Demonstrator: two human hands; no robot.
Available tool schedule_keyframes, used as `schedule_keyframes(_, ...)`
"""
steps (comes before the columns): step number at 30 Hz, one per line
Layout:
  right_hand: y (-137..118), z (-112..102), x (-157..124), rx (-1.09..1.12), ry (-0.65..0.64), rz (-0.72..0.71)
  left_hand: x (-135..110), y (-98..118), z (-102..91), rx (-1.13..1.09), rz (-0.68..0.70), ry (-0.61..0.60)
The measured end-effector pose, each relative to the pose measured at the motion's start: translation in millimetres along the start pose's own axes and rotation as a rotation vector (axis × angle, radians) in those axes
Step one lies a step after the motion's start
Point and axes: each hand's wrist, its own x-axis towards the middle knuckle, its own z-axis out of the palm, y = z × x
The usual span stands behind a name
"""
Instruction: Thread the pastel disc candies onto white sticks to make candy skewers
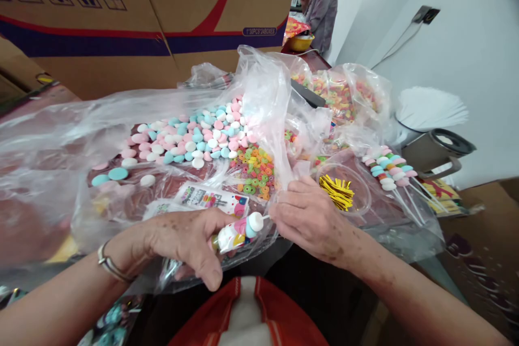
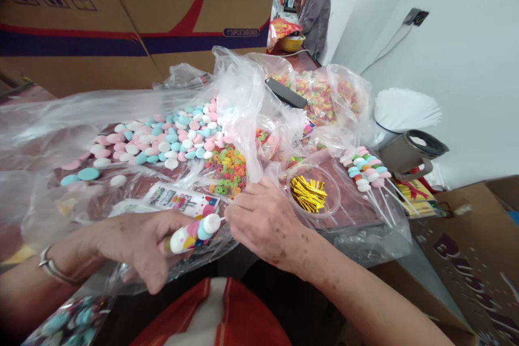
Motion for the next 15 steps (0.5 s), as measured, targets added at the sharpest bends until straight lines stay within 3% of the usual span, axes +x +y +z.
schedule_keyframes(6, 2.6, 1.5, -5.0, -0.065, 0.094, -0.104, 2.7, -5.9, -4.8, -0.135, -0.031, -0.185)
schedule_keyframes(15, 2.9, 2.1, -1.0, -0.002, 0.066, -0.102, 7.8, -12.5, -10.7, -0.081, -0.068, -0.125)
